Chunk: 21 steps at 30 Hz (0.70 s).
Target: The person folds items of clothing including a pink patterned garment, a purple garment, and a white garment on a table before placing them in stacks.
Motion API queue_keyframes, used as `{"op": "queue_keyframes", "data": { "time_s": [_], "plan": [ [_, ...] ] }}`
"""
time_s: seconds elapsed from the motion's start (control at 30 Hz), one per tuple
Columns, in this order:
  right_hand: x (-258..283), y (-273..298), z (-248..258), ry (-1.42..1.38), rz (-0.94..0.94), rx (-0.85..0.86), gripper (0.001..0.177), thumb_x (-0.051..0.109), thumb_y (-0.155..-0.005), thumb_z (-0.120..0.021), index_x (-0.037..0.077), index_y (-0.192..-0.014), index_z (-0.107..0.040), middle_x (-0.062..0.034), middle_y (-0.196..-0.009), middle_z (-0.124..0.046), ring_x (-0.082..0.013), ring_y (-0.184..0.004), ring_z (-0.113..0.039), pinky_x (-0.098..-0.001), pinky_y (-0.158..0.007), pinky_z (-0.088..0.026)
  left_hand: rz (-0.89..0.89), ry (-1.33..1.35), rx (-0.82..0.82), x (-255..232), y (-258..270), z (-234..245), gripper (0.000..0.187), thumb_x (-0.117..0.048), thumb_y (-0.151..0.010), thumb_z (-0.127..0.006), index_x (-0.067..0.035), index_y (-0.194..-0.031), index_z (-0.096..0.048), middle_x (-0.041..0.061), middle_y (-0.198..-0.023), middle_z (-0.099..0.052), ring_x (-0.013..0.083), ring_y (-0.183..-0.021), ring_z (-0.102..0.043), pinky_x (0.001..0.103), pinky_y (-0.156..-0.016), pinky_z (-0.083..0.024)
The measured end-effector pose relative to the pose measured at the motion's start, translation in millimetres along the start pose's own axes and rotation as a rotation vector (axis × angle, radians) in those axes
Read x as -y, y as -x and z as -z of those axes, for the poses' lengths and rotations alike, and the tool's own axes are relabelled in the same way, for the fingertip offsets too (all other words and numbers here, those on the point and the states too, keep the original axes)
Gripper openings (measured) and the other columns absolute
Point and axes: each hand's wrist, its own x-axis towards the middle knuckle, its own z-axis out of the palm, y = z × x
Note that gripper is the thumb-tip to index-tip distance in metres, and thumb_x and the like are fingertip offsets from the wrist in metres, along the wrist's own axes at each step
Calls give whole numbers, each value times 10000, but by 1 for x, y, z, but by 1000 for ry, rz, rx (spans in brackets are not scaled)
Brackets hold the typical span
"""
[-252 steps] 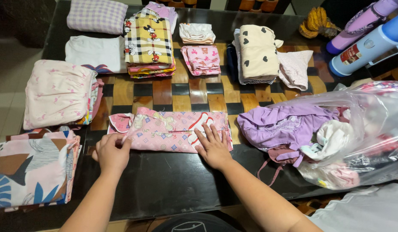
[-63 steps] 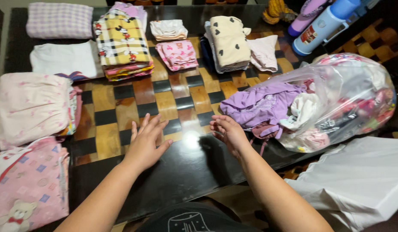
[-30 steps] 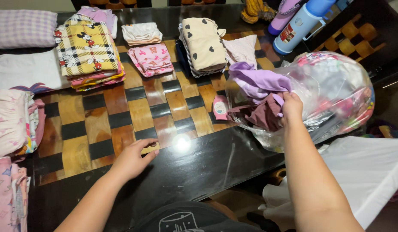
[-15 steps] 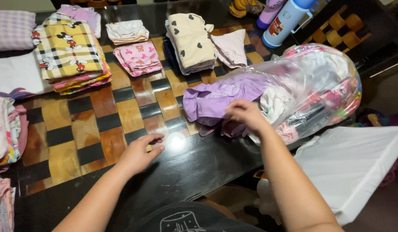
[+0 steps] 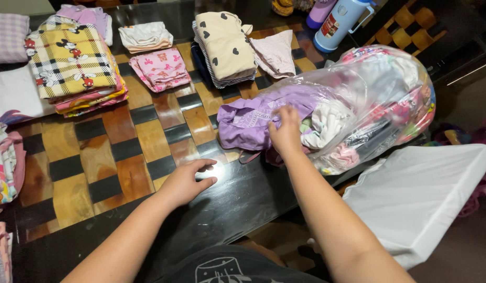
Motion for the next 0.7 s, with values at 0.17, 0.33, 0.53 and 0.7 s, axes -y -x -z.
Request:
{"op": "queue_keyframes", "data": {
  "time_s": [0.17, 0.33, 0.53, 0.7],
  "plan": [
    [-25, -22, -2, -259, -313, -242, 927, 158, -552, -940, 24, -1338, -467, -251, -1170, -558, -415, -1073, -578, -468, -941, -486, 60, 12, -12, 10, 8, 3, 541, -359, -821, -773, -150, -1307, -659, 88, -1246, -730, 229, -1183, -690, 376, -969, -541],
    [25, -30, 37, -508, -471, -49, 504, 113, -775, -762, 88, -1259, -620, -126, -989, -614, -263, -855, -587, -397, -793, -522, 111, 117, -60, 37, 16, 2, 544, -349, -832, -763, -147, -1325, -654, 58, -1229, -739, 208, -1171, -689, 353, -987, -532],
    [179, 7, 80, -647, 388, 143, 378, -9, -762, -627, 93, -1115, -713, -93, -1011, -696, -256, -905, -654, -356, -812, -527, 191, 349, -307, 80, 4, 6, 599, -376, -898, -687, -129, -1432, -573, 99, -1231, -705, 255, -1126, -674, 393, -998, -516],
    [228, 52, 92, -768, 500, 912, 365, 130, -813, -768, 104, -1171, -702, -103, -1039, -687, -250, -924, -699, -357, -834, -561, 201, 23, -705, 83, 17, 22, 693, -465, -977, -714, -63, -1481, -460, 258, -1462, -484, 411, -1324, -509, 458, -1087, -414]
  ]
}}
